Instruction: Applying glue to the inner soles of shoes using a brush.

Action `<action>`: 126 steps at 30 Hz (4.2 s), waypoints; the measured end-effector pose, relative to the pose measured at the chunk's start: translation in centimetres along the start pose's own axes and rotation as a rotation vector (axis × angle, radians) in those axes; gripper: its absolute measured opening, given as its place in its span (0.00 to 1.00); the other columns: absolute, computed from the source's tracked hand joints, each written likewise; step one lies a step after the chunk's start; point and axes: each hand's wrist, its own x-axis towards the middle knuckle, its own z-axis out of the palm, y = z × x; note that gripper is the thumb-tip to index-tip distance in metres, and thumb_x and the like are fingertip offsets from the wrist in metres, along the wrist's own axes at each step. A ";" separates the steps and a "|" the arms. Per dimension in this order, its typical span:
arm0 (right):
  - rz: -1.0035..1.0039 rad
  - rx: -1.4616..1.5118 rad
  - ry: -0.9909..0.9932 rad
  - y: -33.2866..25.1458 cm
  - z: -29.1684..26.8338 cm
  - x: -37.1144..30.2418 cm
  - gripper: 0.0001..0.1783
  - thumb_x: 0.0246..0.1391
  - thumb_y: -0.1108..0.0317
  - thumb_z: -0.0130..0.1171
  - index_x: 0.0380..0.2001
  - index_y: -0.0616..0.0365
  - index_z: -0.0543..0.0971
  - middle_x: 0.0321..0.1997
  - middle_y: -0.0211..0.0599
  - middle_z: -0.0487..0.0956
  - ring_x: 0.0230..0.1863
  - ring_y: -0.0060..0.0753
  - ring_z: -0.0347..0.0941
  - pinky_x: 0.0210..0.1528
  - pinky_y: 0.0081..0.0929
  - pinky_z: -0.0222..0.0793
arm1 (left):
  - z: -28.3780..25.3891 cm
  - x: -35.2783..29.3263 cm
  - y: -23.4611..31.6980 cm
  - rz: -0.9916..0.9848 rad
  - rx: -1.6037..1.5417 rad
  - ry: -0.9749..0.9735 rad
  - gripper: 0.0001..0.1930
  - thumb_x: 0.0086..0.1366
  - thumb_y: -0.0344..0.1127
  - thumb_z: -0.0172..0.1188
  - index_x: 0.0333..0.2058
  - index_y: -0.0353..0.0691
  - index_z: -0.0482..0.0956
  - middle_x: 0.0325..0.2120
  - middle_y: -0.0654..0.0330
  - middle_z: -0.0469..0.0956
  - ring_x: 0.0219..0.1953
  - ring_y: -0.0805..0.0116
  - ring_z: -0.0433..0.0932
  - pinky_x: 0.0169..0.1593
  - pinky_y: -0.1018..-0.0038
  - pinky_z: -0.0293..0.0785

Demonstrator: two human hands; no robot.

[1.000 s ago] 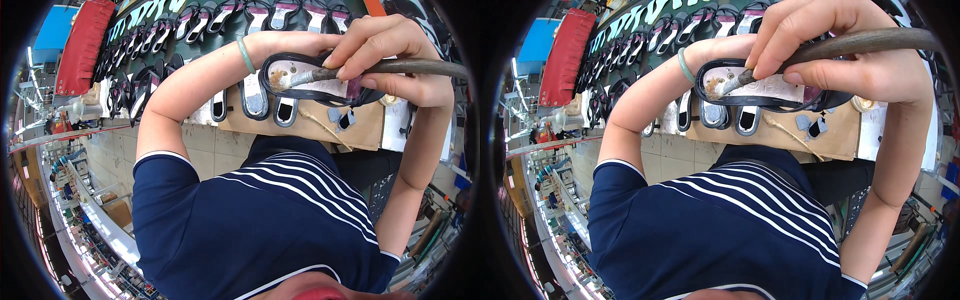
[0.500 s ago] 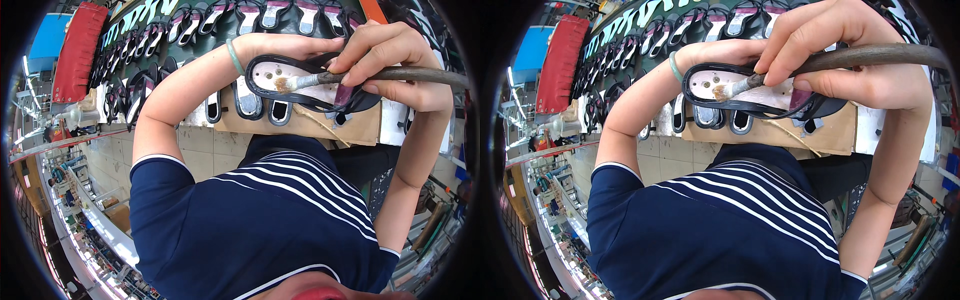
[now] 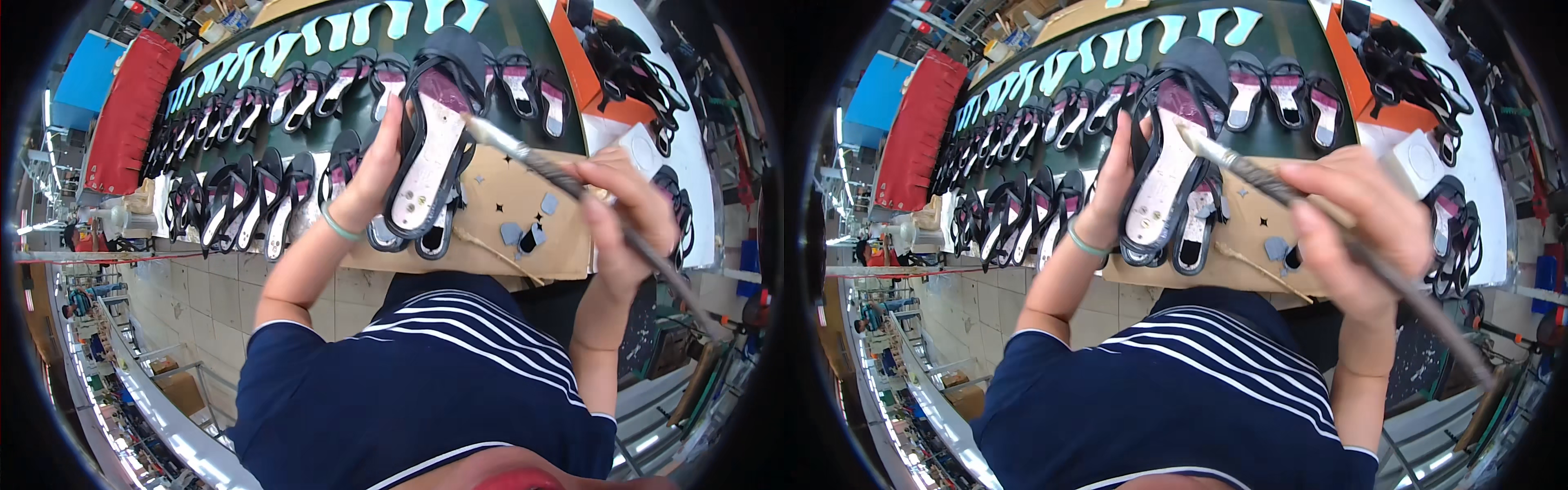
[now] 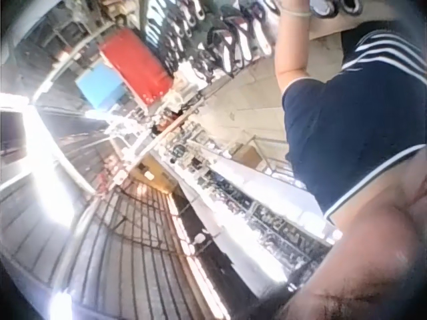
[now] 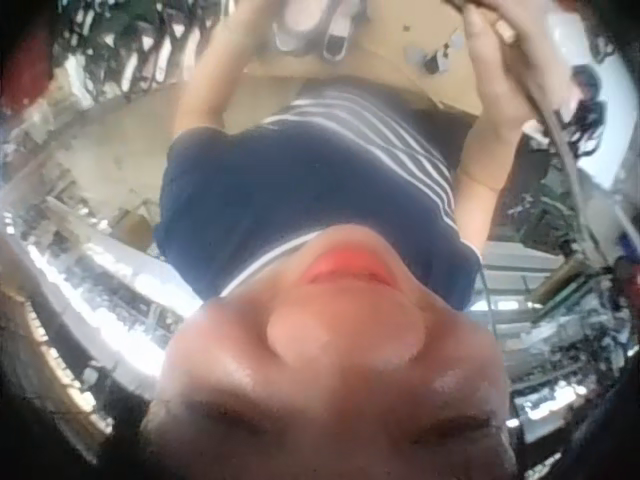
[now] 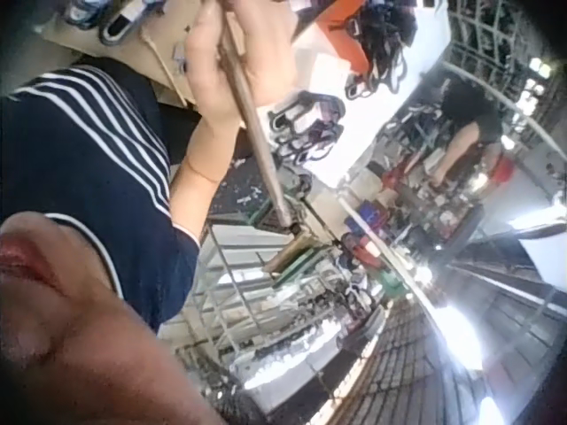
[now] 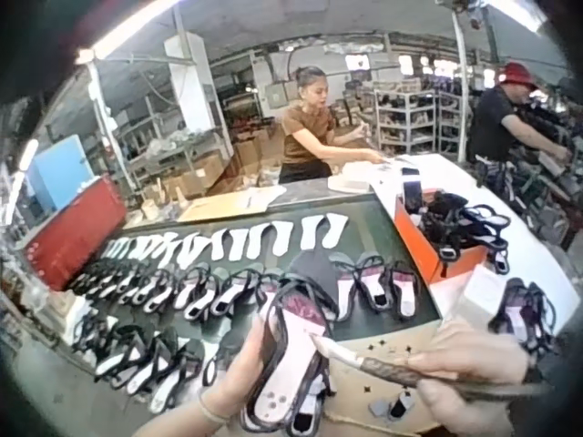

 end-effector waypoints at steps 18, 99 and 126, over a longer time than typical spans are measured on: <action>-0.255 -0.264 0.129 4.0 8.6 -2.8 0.14 0.40 0.76 0.68 0.34 0.63 0.80 0.33 0.40 0.82 0.29 0.33 0.78 0.38 0.29 0.64 | 0.2 -1.3 -5.3 0.349 -0.080 0.109 0.36 0.69 0.67 0.31 0.64 0.47 0.54 0.58 0.58 0.66 0.58 0.63 0.68 0.61 0.66 0.65; -0.182 -0.151 0.058 -0.9 7.6 -4.8 0.10 0.37 0.80 0.65 0.28 0.69 0.78 0.21 0.38 0.77 0.20 0.32 0.74 0.26 0.30 0.61 | -0.4 -1.8 -3.0 0.876 0.011 0.454 0.32 0.70 0.65 0.26 0.63 0.52 0.56 0.61 0.63 0.61 0.63 0.66 0.62 0.65 0.64 0.59; 0.092 0.105 0.101 0.4 5.3 -1.2 0.04 0.49 0.78 0.61 0.24 0.67 0.79 0.15 0.35 0.73 0.15 0.30 0.64 0.28 0.28 0.62 | 0.0 -1.3 -3.3 0.707 0.112 0.375 0.38 0.68 0.69 0.27 0.66 0.48 0.49 0.60 0.59 0.60 0.60 0.65 0.63 0.63 0.66 0.59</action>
